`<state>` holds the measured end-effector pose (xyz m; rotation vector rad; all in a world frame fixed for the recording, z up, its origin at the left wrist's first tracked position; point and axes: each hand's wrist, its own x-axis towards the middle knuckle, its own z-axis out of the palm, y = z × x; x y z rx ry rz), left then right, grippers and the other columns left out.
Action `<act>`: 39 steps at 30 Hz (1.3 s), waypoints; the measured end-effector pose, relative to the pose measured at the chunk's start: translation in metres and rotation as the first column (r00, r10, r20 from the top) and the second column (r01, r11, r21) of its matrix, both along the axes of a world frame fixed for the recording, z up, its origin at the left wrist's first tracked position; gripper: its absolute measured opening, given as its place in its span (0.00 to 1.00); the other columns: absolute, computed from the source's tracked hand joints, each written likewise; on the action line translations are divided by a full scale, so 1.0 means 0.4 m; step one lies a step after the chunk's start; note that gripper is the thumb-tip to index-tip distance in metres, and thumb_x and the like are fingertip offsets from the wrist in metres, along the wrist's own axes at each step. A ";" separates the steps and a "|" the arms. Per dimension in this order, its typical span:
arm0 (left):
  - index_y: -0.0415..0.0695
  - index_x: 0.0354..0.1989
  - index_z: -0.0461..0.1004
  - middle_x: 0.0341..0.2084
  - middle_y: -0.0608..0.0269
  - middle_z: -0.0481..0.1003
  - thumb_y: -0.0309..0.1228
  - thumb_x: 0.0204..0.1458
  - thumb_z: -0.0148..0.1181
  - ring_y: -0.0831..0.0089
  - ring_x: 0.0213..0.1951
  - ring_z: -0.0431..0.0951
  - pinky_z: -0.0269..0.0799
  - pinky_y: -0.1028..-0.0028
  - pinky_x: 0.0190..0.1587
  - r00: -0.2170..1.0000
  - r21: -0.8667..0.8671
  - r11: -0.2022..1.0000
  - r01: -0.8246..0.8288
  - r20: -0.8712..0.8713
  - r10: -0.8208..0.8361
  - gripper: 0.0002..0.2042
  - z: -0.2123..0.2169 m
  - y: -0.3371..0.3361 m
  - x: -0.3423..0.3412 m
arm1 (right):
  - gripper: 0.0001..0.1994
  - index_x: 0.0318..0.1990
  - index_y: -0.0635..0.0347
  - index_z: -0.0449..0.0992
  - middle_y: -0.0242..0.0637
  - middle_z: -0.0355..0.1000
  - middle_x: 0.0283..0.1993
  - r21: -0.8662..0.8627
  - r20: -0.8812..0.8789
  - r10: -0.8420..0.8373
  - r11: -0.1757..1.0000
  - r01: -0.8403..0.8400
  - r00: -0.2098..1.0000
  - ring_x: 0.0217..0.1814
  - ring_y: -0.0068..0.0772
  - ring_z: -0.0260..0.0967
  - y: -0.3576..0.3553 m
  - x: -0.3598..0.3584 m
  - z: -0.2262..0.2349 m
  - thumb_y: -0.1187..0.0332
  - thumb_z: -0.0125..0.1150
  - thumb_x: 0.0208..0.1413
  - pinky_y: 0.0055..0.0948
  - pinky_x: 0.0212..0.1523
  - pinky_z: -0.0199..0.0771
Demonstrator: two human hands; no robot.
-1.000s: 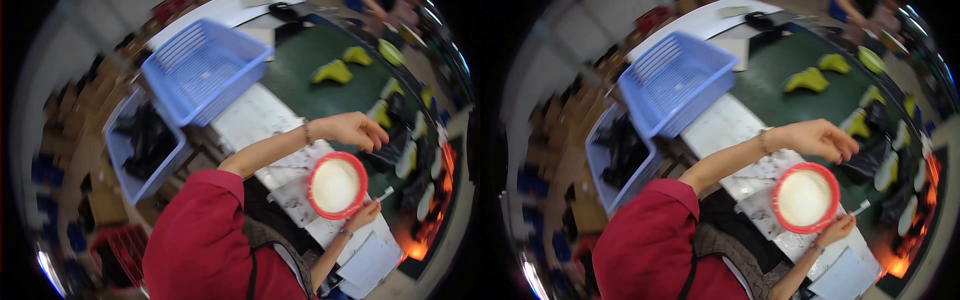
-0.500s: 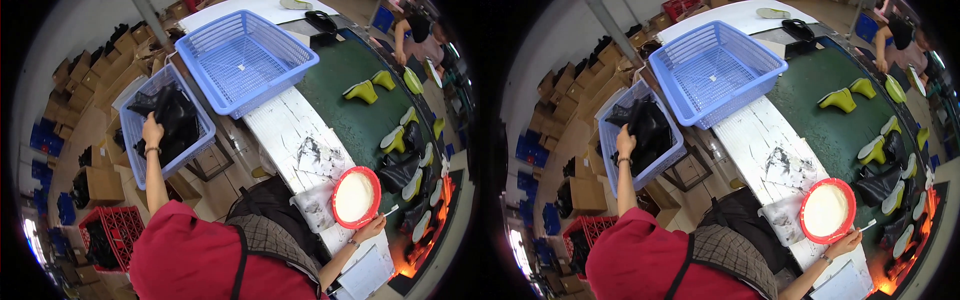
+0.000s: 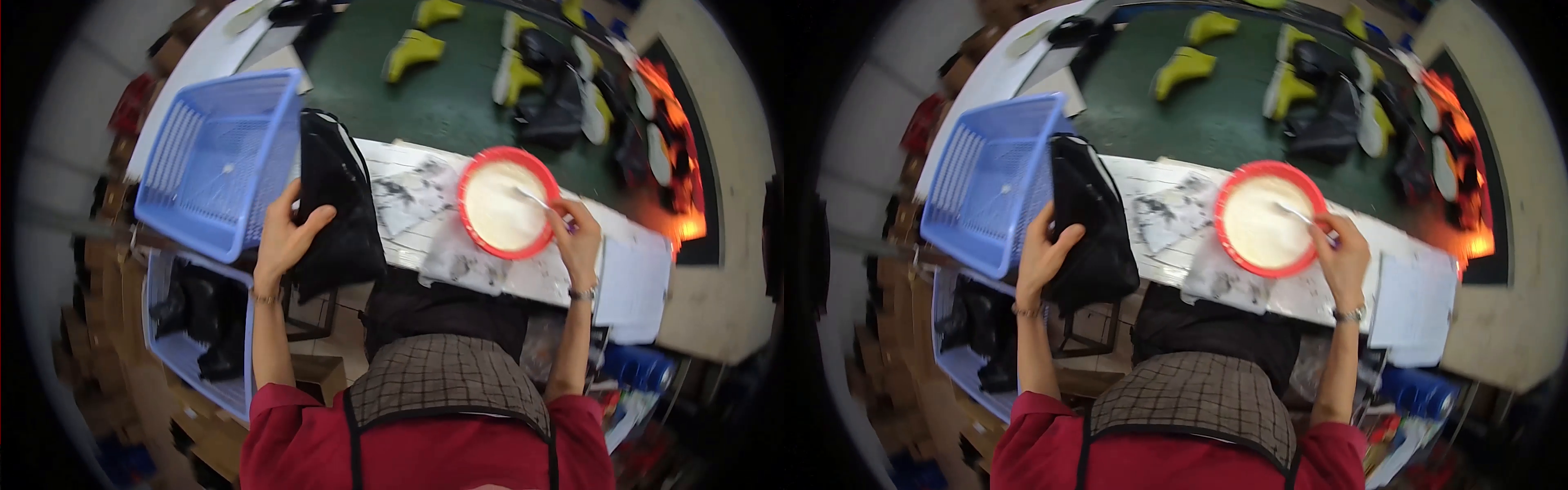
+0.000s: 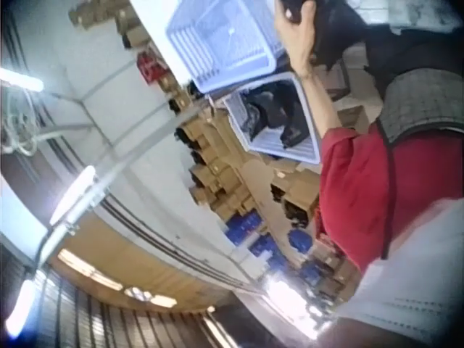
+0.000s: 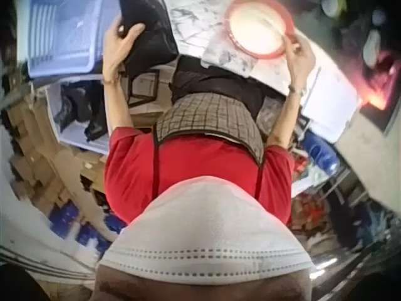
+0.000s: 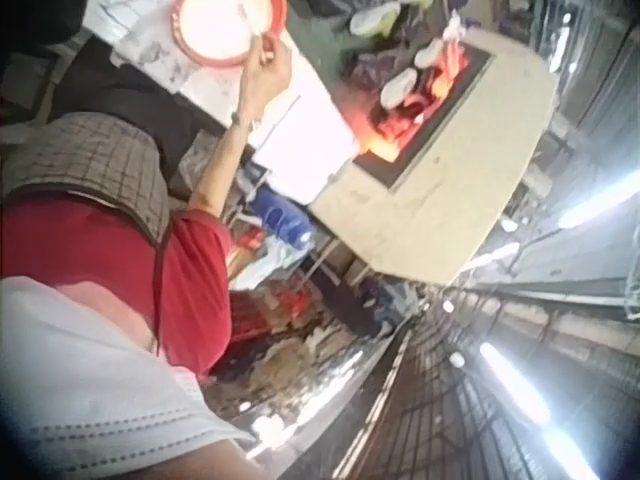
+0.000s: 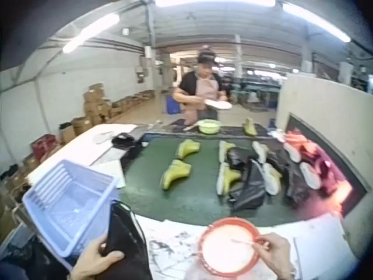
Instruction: The recorder applies white glue to the edges of black shoe upper components using a small brush, then organizes them onto a production conveyor and into bins.
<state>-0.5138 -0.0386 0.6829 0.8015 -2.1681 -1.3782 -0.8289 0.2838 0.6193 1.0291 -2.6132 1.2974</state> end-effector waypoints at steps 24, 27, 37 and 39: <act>0.32 0.44 0.81 0.33 0.65 0.83 0.26 0.46 0.74 0.82 0.35 0.79 0.77 0.77 0.43 0.821 0.400 0.814 0.422 0.213 -0.530 0.16 0.092 0.078 -0.253 | 0.07 0.40 0.55 0.85 0.30 0.76 0.33 -0.132 -0.217 0.247 0.951 -0.279 0.945 0.38 0.28 0.73 0.005 0.035 0.171 0.71 0.71 0.52 0.30 0.44 0.66; 0.33 0.42 0.81 0.31 0.67 0.82 0.25 0.45 0.74 0.82 0.35 0.78 0.77 0.77 0.42 0.712 0.400 0.721 0.566 0.205 -0.672 0.16 0.083 0.098 -0.273 | 0.10 0.38 0.55 0.86 0.28 0.77 0.35 -0.094 -0.268 0.449 0.869 -0.487 0.852 0.41 0.27 0.72 -0.050 0.027 0.202 0.73 0.74 0.47 0.32 0.50 0.62; 0.33 0.44 0.82 0.33 0.63 0.83 0.21 0.49 0.70 0.80 0.35 0.80 0.78 0.77 0.41 0.922 0.291 0.882 0.370 0.000 -0.387 0.13 0.123 0.126 -0.263 | 0.09 0.37 0.54 0.86 0.28 0.77 0.34 -0.131 -0.199 0.273 0.944 -0.302 0.941 0.39 0.24 0.72 -0.039 0.045 0.145 0.71 0.75 0.47 0.29 0.49 0.59; 0.33 0.44 0.81 0.34 0.63 0.83 0.21 0.49 0.70 0.80 0.35 0.80 0.78 0.77 0.40 0.945 0.166 0.931 0.325 -0.023 -0.326 0.13 0.114 0.144 -0.270 | 0.08 0.37 0.52 0.86 0.26 0.77 0.34 -0.155 -0.229 0.265 0.940 -0.304 0.937 0.38 0.22 0.71 -0.044 0.057 0.139 0.69 0.74 0.48 0.29 0.48 0.57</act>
